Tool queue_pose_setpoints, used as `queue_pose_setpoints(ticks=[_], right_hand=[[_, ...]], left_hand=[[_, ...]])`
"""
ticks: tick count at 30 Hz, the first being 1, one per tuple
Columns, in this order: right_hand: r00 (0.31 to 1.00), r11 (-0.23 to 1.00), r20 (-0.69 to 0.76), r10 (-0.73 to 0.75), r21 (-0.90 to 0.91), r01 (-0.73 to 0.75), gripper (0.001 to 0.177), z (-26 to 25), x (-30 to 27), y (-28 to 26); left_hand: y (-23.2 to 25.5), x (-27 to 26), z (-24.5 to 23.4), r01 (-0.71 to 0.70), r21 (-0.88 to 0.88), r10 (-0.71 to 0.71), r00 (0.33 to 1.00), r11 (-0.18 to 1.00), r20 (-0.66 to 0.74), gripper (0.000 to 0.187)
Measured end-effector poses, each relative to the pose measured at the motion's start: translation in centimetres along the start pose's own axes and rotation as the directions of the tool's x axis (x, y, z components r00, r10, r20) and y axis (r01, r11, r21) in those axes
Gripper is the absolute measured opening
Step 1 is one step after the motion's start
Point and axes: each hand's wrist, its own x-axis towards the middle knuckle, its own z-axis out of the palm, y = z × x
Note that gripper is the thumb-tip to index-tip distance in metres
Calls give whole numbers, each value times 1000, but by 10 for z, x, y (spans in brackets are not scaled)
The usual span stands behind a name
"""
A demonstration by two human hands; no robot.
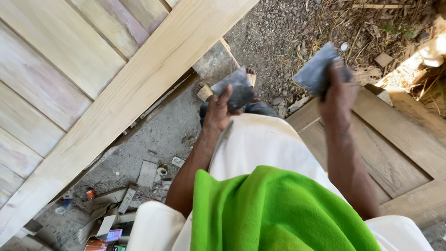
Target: The person sands the surface and edges of a wooden door using small pieces of sandpaper held in both hands, moving them across the wood panels and framing.
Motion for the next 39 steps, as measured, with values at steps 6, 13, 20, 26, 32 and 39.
queue_pose_setpoints(ticks=[6,13,20,26,32,39], right_hand=[[867,852,39,497,163,-497,17,62,-42,66],[919,917,111,379,-179,-357,21,128,-75,85],[955,888,119,271,-414,-200,25,163,-80,118],[966,854,108,233,-499,-150,15,168,-82,123],[990,743,28,141,-664,-87,31,202,-39,130],[974,736,224,-29,-654,173,52,209,-51,112]], left_hand=[[-21,21,-35,-131,-116,118,987,985,-108,41],[-45,33,-24,-180,-383,131,980,906,-152,18],[-47,28,-13,-304,-323,280,953,896,-119,13],[-56,40,-29,-264,-207,264,964,942,-29,14],[-70,71,-32,-435,624,592,804,649,-56,28],[-67,75,-16,-404,278,451,883,871,-131,21]])
